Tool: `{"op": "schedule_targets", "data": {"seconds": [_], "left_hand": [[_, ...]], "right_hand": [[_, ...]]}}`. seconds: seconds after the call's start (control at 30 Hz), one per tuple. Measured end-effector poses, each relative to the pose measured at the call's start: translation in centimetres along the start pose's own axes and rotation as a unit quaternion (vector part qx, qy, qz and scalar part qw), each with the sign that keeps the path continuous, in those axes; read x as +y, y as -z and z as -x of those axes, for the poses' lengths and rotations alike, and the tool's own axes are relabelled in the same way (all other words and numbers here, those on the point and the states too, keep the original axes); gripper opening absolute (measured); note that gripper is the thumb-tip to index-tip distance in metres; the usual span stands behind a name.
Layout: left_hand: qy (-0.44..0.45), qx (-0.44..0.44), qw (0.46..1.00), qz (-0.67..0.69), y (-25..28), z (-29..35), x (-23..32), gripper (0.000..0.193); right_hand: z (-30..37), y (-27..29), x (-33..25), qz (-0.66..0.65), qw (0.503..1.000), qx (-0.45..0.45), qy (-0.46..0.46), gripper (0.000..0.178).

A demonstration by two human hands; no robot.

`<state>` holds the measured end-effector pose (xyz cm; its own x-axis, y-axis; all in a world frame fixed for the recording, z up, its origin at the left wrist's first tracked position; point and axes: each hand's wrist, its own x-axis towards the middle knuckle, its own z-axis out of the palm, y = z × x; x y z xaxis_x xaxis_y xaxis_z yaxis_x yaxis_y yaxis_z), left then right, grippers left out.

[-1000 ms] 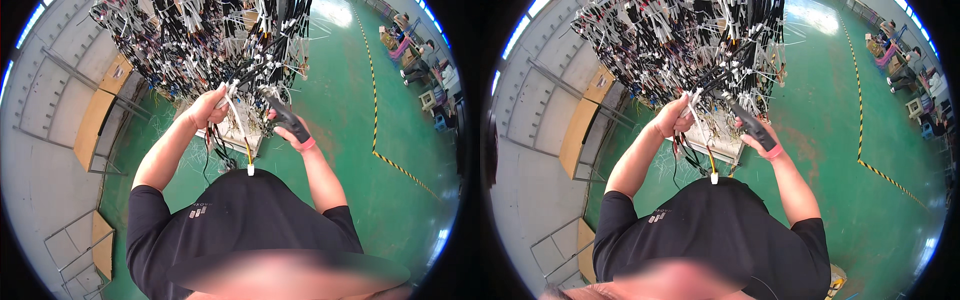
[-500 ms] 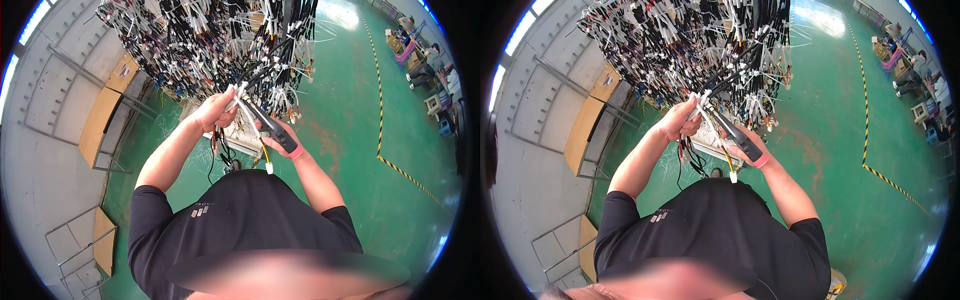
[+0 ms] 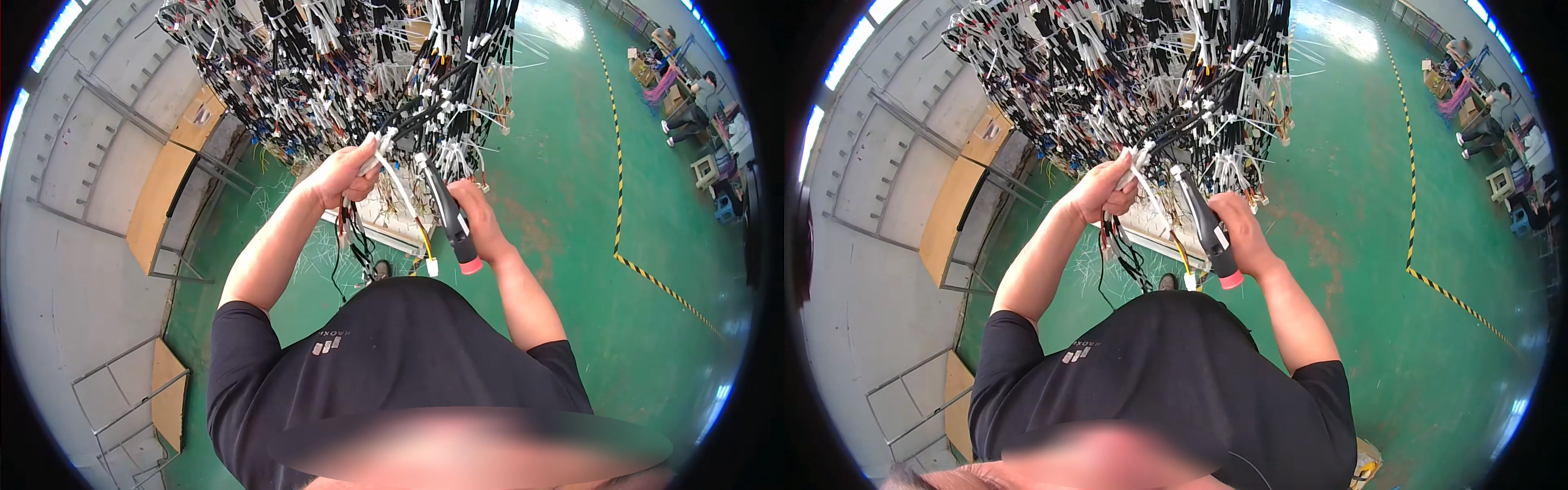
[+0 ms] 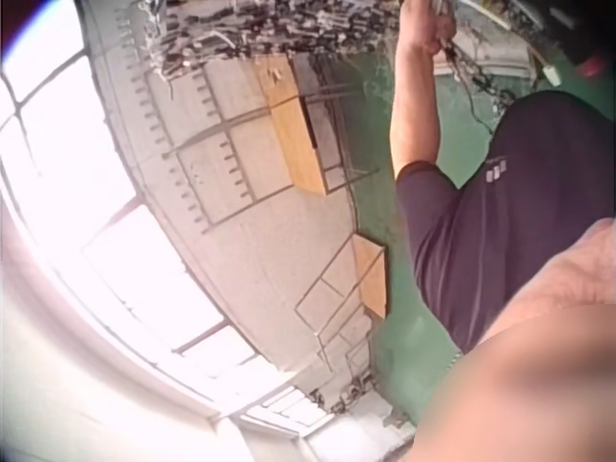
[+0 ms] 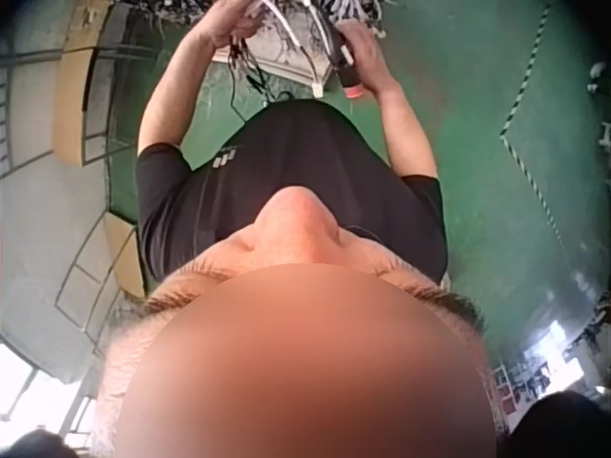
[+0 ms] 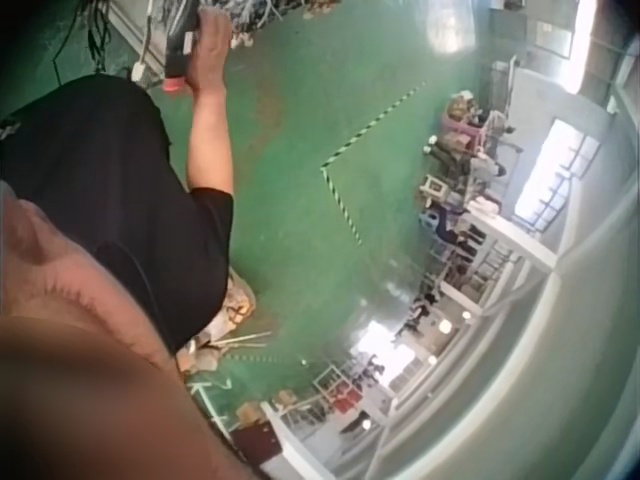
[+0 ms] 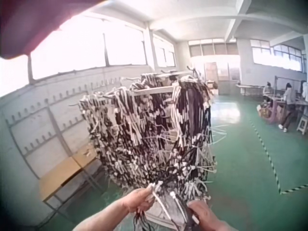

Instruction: Bundling and securing groups of wires within a large cable harness using a cable tie gun.

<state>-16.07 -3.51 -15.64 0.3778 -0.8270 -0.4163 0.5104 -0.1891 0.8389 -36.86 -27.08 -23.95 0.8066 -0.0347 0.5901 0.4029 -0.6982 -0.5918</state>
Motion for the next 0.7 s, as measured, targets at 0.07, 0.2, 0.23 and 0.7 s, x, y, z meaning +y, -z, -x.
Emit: {"op": "schedule_targets", "data": {"seconds": [0.07,0.2,0.23,0.7], "left_hand": [[-0.008,-0.042,0.999,-0.027,0.8,-0.2,-0.4,0.060],[-0.035,-0.091,0.995,-0.030,2.2,-1.2,-0.9,0.046],[-0.032,-0.088,0.995,-0.017,2.4,-1.3,-1.1,0.039],[-0.057,0.024,0.871,-0.487,-3.1,-0.2,-1.5,0.054]], "right_hand": [[0.1,0.7,-0.3,0.077,0.997,0.013,0.009,0.042],[-0.1,0.5,-0.6,-0.036,0.995,0.034,-0.090,0.052],[0.5,0.8,-1.3,-0.307,0.906,0.035,-0.290,0.048],[1.5,-0.6,2.1,-0.608,0.747,0.134,-0.235,0.055]]}}
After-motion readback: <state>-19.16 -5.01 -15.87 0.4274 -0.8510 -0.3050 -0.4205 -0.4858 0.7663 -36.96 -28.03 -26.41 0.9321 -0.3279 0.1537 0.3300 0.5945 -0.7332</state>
